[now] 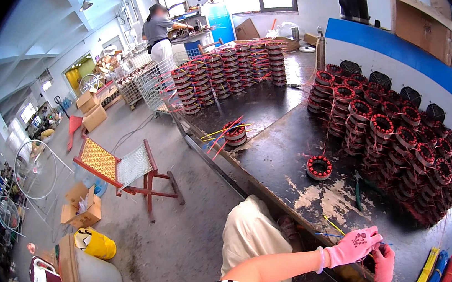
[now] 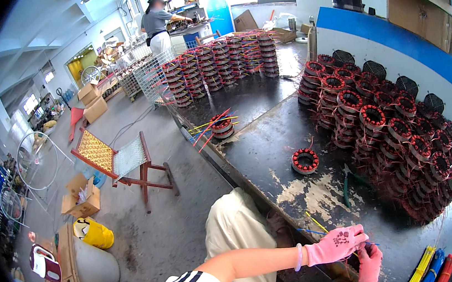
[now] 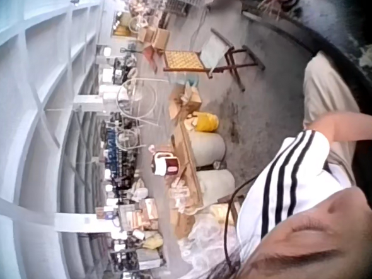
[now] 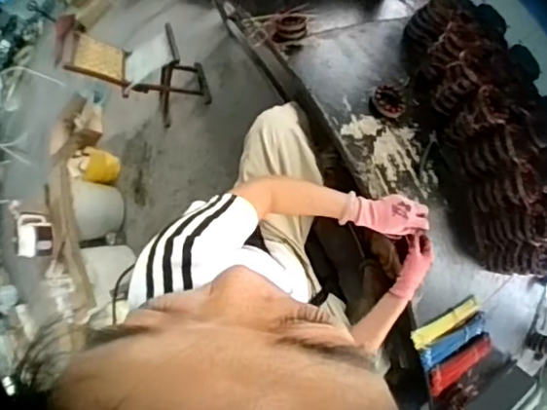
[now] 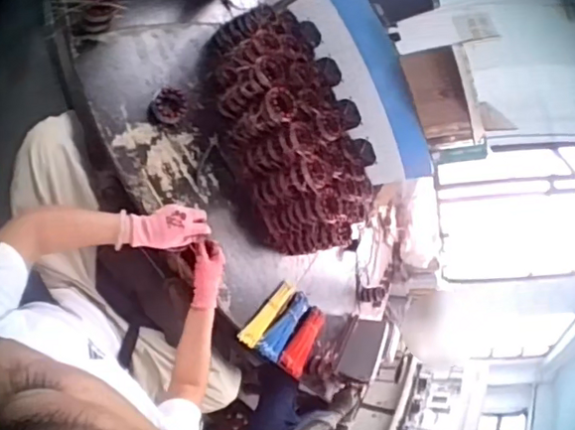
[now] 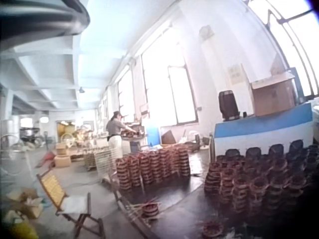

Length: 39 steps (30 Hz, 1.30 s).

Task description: The person ties colored wires onto copper-wound stator cores using zip ties and trims the excess using pliers before placing the finished components into a stack.

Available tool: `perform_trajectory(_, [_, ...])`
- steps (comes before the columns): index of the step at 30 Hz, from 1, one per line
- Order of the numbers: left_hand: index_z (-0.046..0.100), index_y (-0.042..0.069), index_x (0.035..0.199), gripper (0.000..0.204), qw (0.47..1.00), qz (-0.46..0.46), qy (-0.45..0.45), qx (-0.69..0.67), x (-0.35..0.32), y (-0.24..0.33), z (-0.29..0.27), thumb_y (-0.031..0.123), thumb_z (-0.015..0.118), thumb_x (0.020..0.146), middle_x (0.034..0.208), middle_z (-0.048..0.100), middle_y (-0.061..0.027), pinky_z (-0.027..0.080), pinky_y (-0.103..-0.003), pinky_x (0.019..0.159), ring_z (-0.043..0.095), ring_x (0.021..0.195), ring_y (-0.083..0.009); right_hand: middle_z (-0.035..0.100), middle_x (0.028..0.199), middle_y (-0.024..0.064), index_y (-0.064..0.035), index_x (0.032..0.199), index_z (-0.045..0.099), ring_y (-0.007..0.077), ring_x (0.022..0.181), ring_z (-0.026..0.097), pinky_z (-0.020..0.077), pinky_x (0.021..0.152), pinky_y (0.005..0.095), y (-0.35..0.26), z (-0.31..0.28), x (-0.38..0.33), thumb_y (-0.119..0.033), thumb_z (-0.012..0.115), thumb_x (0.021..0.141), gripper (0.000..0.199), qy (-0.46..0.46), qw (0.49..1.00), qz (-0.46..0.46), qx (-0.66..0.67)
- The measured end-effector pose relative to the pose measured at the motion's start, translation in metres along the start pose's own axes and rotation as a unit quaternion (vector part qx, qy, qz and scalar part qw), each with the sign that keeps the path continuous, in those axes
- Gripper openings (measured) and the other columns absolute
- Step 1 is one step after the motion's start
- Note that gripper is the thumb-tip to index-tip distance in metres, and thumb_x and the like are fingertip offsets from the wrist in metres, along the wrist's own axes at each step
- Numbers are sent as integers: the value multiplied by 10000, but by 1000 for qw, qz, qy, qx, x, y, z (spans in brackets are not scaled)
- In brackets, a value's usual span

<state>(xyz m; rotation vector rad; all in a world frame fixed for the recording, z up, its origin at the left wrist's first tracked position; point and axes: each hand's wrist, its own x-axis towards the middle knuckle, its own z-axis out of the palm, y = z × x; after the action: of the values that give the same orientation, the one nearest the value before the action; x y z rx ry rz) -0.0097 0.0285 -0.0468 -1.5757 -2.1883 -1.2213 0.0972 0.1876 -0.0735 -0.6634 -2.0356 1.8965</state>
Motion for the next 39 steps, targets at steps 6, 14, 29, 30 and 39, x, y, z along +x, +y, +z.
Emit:
perform_trajectory(6, [569,52,1127,247,1000,-8,1,-8,-4,-1,0,161,627,914,1024,552,-131,532,-418,702,650,871,-336,681,874,-6,3,954,678,69,800,592,473,756,230,-15,5,-9,-50,720,886,96,-32,999,18,-12])
perform_trajectory(14, [594,62,1124,220,997,32,-61,20,-6,-9,-5,186,596,942,1059,564,-115,531,-386,805,630,964,-302,685,907,42,4,974,671,106,805,598,486,767,258,-9,17,-32,-13,664,902,74,78,995,-54,16])
perform_trajectory(29, [692,91,999,143,987,30,-160,-11,24,19,-42,152,708,870,1046,654,-90,553,-412,754,674,916,-318,689,1037,77,-80,969,695,305,1006,626,494,881,405,-57,6,-60,-16,721,804,180,116,916,-258,-285])
perform_trajectory(30, [691,91,999,143,986,27,-164,-8,23,20,-42,145,706,868,1043,654,-90,551,-415,759,672,918,-319,692,1037,80,-77,971,694,306,1009,630,497,882,403,-57,6,-59,-18,719,809,175,108,923,-250,-273])
perform_trajectory(39, [658,88,1023,183,983,12,-182,9,23,28,-54,85,673,841,1038,640,-99,542,-432,781,653,947,-326,706,982,113,-48,1016,682,293,926,673,532,800,372,-57,6,-59,-84,691,881,140,50,980,-122,-147])
